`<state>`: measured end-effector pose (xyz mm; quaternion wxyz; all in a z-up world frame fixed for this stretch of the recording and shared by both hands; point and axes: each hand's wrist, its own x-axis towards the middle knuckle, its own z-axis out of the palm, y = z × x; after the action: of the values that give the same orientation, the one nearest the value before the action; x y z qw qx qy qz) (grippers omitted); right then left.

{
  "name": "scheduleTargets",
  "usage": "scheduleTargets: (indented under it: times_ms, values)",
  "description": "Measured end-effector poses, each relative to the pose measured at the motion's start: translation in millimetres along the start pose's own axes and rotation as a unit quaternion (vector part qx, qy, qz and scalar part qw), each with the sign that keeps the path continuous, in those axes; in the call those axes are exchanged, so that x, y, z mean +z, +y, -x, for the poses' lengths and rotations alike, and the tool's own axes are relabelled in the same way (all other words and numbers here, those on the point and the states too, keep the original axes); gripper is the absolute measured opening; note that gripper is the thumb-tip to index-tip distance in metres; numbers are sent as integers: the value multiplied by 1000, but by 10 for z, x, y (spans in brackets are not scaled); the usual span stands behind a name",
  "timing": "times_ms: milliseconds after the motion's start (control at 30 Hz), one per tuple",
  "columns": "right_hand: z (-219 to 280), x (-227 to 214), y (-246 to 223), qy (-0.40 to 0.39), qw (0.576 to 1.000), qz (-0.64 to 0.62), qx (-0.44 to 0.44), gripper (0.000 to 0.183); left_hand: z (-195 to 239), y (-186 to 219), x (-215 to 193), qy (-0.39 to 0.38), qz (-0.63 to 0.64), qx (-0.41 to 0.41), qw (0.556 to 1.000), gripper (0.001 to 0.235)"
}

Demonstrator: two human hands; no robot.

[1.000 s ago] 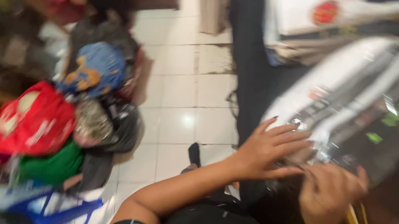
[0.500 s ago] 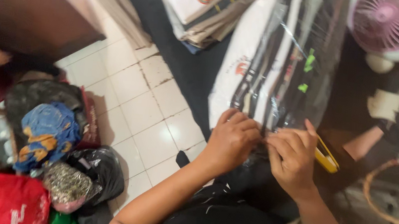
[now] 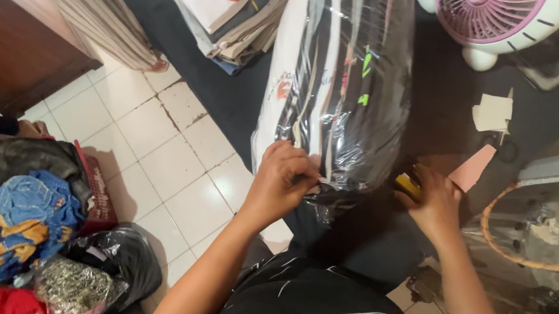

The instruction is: The person uses a yellow stapler to seal a plastic-wrapped bundle of folded clothes on a table. They repeatedly staple the edges of the plastic packaging to secure it. After stapling, they pick up a stack of white polo shirts with black collars and place them on the table.

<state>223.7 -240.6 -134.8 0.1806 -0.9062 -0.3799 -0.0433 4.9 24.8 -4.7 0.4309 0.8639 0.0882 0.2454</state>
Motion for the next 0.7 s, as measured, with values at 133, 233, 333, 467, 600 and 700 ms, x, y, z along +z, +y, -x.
scheduleTargets:
  times_ms: [133, 233, 333, 467, 600, 700]
  values:
    - [136, 284, 225, 22, 999, 23, -12, 60, 15, -53, 18, 9, 15, 16, 1000, 12]
    - [66, 337, 295, 28, 998, 54, -14, 61, 1, -76, 19, 11, 18, 20, 1000, 12]
    - [-75, 222, 247, -3, 999, 26, 18, 48, 2, -87, 23, 17, 25, 29, 999, 11]
    - [-307, -284, -115, 49, 956, -277, 86, 35, -4, -102, 35, 27, 37, 34, 998, 12]
    - [-166, -1177, -797, 35, 963, -228, -140, 44, 18, -134, 66, 37, 42, 41, 998, 13]
    - [-267, -1478, -1469, -16, 940, -119, -319, 56, 15, -171, 90, 39, 39, 46, 997, 12]
